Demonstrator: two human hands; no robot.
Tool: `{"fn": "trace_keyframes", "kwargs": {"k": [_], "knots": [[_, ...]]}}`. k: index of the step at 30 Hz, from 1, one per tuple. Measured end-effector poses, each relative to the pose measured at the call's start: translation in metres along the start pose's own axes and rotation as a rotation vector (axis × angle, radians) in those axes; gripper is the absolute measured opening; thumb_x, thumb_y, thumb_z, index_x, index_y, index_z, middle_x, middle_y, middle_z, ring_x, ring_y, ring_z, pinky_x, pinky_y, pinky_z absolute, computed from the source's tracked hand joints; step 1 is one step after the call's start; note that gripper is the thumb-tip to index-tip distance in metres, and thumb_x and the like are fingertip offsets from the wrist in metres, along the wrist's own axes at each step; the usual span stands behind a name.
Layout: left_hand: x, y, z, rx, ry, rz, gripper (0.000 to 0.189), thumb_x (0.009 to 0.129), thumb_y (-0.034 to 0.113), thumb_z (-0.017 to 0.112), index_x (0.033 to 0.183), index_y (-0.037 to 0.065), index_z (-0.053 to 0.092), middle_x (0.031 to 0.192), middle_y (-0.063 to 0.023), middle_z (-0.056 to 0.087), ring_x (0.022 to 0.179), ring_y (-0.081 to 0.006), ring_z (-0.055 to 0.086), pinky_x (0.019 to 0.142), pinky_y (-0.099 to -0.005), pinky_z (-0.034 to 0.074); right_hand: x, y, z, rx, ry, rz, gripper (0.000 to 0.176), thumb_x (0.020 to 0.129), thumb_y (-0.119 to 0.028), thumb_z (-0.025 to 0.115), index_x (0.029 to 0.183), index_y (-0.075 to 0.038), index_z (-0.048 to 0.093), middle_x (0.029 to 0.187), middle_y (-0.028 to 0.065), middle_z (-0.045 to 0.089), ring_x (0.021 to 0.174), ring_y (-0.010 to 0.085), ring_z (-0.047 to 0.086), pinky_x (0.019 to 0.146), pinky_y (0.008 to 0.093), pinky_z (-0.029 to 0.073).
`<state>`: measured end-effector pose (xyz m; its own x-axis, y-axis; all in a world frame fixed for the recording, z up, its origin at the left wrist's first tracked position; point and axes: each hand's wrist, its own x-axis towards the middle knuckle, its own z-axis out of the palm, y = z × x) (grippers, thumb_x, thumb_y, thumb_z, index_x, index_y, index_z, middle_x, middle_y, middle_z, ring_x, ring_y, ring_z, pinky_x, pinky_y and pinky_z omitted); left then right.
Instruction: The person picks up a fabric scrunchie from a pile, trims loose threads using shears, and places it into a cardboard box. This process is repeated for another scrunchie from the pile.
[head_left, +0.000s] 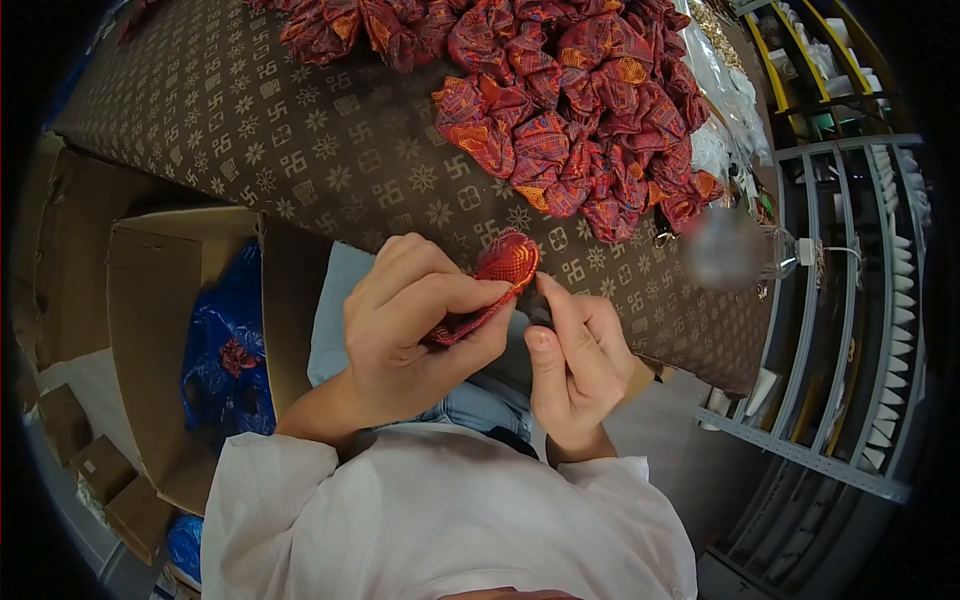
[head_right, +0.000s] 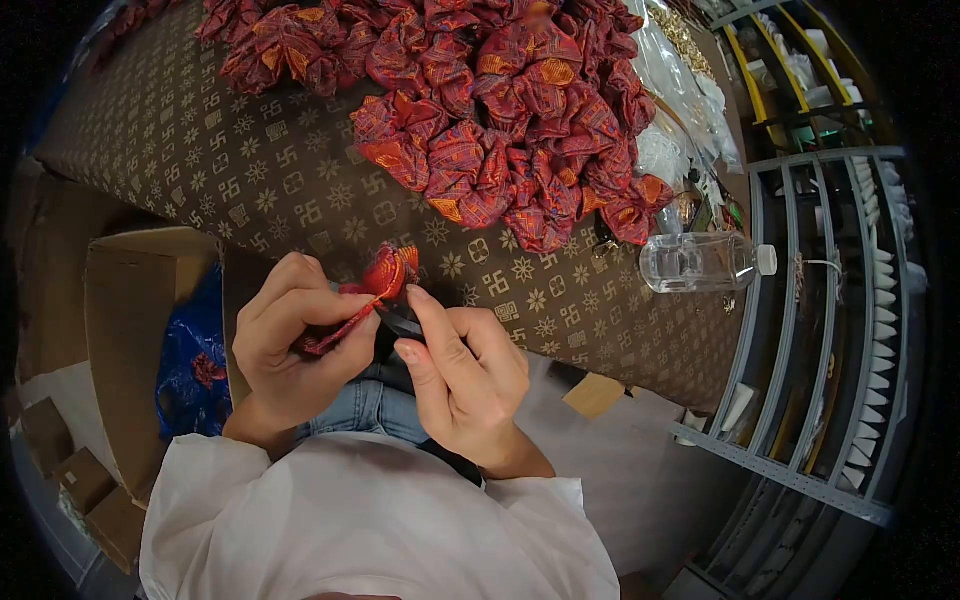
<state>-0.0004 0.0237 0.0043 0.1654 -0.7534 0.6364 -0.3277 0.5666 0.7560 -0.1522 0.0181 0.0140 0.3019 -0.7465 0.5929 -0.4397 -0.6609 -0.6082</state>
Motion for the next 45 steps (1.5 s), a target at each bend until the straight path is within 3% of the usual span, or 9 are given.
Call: {"fn": "trace_keyframes", "kwargs": {"k": [3, 12, 37, 43, 45], "knots": [[-0.0007, 0.0006, -0.0005, 0.011, 0.006, -0.031, 0.024, 0.053, -0.005, 0.070, 0.073, 0.004, 0.060, 0.058, -0.0020, 0.049, 0.051, -0.0151, 0.045, 0.049, -0.0255, 0.032, -0.0026, -0.0004, -0.0048, 0.010, 0.010, 0.082, 0.029, 0.073, -0.005, 0.063, 0.099, 0.005, 0.060, 0.069, 0.0089, 0.052, 0.052, 0.0138, 0.047, 0.046, 0.0229, 0.038], [-0.0003, 0.0012, 0.0002, -0.009, 0.000, -0.039, 0.023, 0.053, -0.004, 0.070, 0.072, 0.004, 0.061, 0.058, -0.0017, 0.049, 0.051, -0.0148, 0.045, 0.050, -0.0257, 0.031, -0.0005, 0.0019, -0.0024, -0.045, 0.002, -0.028, 0.029, 0.072, -0.006, 0.063, 0.099, 0.004, 0.060, 0.068, 0.0079, 0.051, 0.053, 0.0142, 0.047, 0.046, 0.0236, 0.039], [-0.0018, -0.0014, -0.0004, 0.024, -0.013, 0.027, 0.024, 0.052, -0.003, 0.070, 0.074, 0.004, 0.062, 0.060, -0.0013, 0.049, 0.053, -0.0154, 0.047, 0.051, -0.0264, 0.032, 0.0013, 0.0013, -0.0011, -0.018, 0.010, -0.029, 0.027, 0.072, -0.005, 0.063, 0.097, 0.003, 0.061, 0.067, 0.0083, 0.052, 0.052, 0.0150, 0.048, 0.047, 0.0237, 0.040], [0.0005, -0.0005, -0.0001, 0.001, -0.003, 0.020, 0.024, 0.053, -0.005, 0.070, 0.074, 0.004, 0.062, 0.060, -0.0015, 0.049, 0.053, -0.0149, 0.046, 0.050, -0.0255, 0.032, 0.0005, 0.0022, -0.0084, 0.146, -0.001, 0.186, 0.028, 0.078, -0.009, 0.058, 0.102, 0.004, 0.058, 0.074, 0.0097, 0.053, 0.059, 0.0132, 0.050, 0.053, 0.0224, 0.040], [0.0012, 0.0020, 0.0001, -0.055, -0.006, -0.069, 0.023, 0.054, -0.005, 0.070, 0.074, 0.003, 0.062, 0.059, -0.0020, 0.049, 0.052, -0.0147, 0.046, 0.050, -0.0248, 0.032, 0.0001, 0.0044, -0.0089, 0.319, 0.072, 0.331, 0.029, 0.083, -0.014, 0.053, 0.105, 0.006, 0.056, 0.076, 0.0083, 0.053, 0.062, 0.0121, 0.050, 0.057, 0.0219, 0.040]]}}
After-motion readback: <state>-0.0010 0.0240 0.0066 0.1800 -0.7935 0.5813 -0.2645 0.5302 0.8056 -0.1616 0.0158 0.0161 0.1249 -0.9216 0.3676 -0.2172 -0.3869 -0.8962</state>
